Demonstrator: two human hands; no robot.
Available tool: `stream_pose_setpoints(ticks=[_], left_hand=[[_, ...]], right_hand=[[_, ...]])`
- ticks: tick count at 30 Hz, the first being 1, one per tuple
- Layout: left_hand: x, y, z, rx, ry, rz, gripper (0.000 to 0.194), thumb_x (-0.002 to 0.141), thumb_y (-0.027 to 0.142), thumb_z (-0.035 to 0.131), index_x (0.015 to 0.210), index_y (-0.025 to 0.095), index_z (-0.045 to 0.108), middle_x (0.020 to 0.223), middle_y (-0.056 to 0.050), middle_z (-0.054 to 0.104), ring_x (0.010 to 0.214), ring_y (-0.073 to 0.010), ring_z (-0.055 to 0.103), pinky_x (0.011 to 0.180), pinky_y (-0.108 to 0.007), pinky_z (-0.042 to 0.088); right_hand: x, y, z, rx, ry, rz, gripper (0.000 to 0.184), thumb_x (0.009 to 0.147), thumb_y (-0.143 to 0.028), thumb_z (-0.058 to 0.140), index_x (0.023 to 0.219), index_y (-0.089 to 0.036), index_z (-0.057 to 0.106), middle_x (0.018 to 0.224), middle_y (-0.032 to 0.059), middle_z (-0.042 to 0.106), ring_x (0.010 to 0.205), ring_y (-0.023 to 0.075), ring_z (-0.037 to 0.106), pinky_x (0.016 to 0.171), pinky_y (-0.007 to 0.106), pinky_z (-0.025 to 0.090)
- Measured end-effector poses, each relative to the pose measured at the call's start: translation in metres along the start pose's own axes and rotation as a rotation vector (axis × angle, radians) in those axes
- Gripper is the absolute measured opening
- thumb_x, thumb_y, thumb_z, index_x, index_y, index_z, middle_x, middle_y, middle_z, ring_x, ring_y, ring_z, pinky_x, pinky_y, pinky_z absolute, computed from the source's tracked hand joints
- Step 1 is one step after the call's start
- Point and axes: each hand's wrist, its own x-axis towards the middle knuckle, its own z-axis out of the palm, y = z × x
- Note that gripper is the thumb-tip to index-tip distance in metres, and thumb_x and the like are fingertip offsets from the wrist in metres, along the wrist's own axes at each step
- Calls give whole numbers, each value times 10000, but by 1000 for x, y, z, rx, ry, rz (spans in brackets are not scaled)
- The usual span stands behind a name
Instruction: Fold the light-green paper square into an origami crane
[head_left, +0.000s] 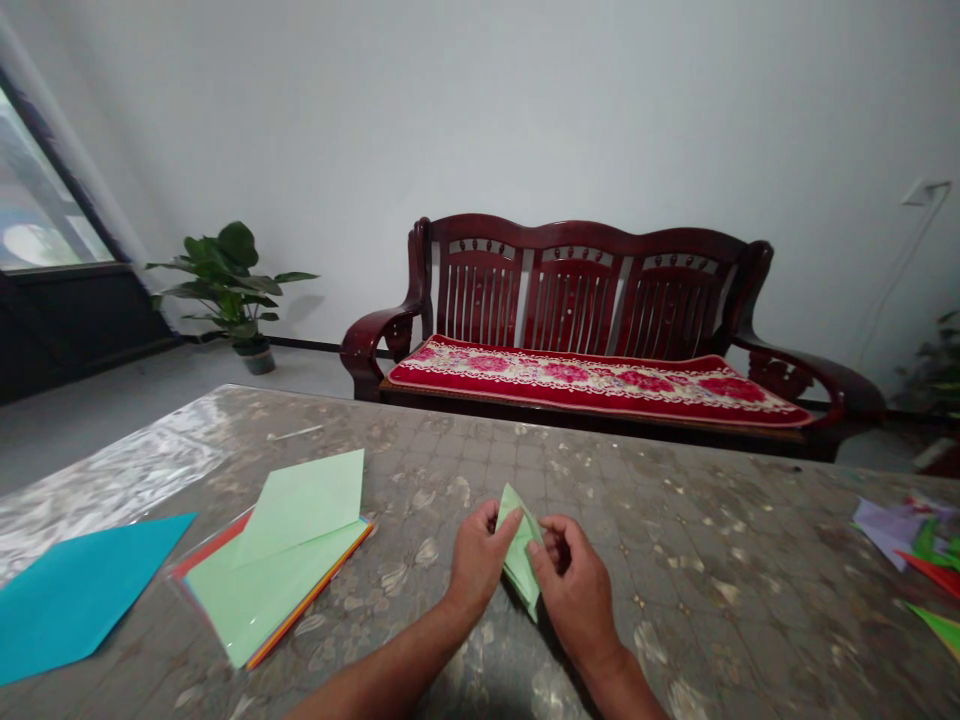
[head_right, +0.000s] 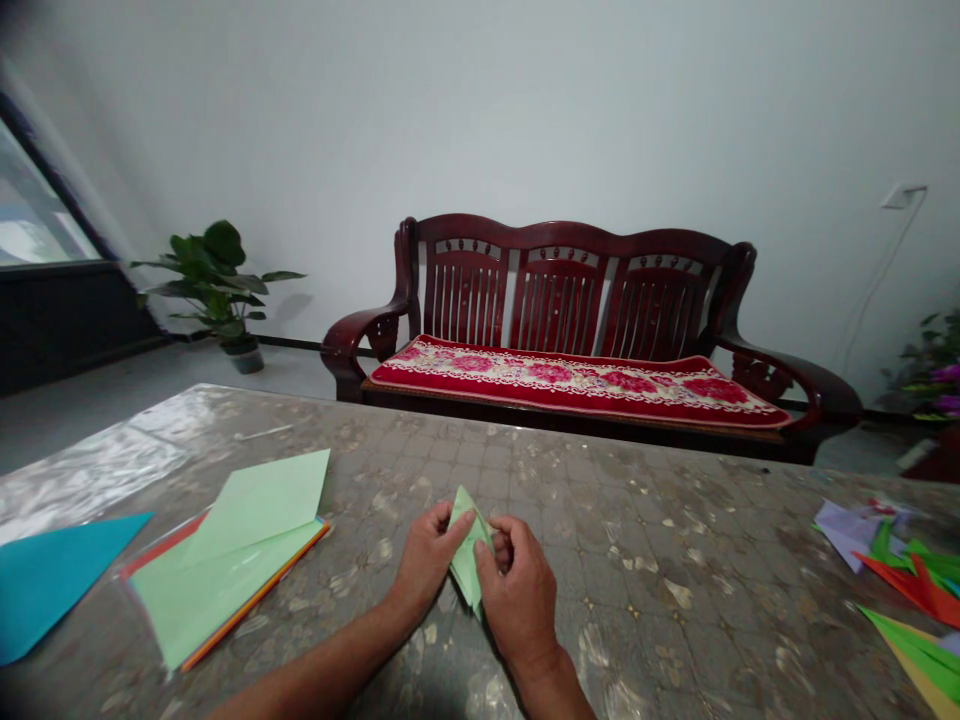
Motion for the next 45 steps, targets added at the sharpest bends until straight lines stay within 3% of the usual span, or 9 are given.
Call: stream_pose_setpoints(ticks=[7,15,20,26,34,38,41,45], left_hand=[[-1,-5,0,-88,55,-34,254,759,423,648,702,185,581,619,35,518,585,-133,454,564,-220,357],[-8,6,1,-61,95,22,190,792,379,619,735,201,583,646,22,555,619,-151,500,603,-229,400],[-9,4,1,-113,127,16,214,762,403,655,730,204,584,641,23,568,620,-156,522,607,-228,402],[-12,3,3,-134,108,-5,226,784,409,629,745,192,577,672,13,588,650,-159,545,644,-240,441],[-14,6,7,-346,8,-129,445,725,615,672,786,193,545,628,43,541,547,-127,510,538,-222,434],[-19,10,6,-343,4,-96,469,763,663,615,742,200,538,631,45,514,569,-128,497,555,-222,431],[-20,12,3,-300,-23,-42,439,794,632,598,788,193,579,688,19,570,638,-151,533,614,-236,453],[-17,10,3,-177,-67,-22,357,672,480,775,747,166,625,671,6,606,654,-153,543,630,-231,444]], right_hand=[[-3,-8,-5,84,-37,-194,267,950,-389,444,864,-218,630,837,24,621,790,166,591,725,257,455],[-3,-12,-2,87,-23,-186,298,963,-375,437,776,-221,611,792,12,599,756,153,568,703,247,445],[-4,-8,4,66,0,-100,232,907,-378,512,758,-221,597,770,9,618,711,159,580,671,252,444],[-3,-10,7,70,-29,91,192,804,-392,606,887,-220,592,711,-18,636,621,166,600,623,259,442],[2,-9,9,211,-20,136,212,765,-419,613,793,-209,596,620,-28,602,560,157,561,563,250,431],[5,-7,8,296,-37,165,244,755,-446,620,762,-204,584,605,-32,574,551,151,540,543,244,429],[7,-6,5,308,-48,174,270,755,-468,626,748,-202,580,602,-32,570,545,146,530,527,239,420],[7,-7,3,259,-29,178,331,762,-523,632,721,-200,577,572,-32,565,525,142,518,511,235,398]])
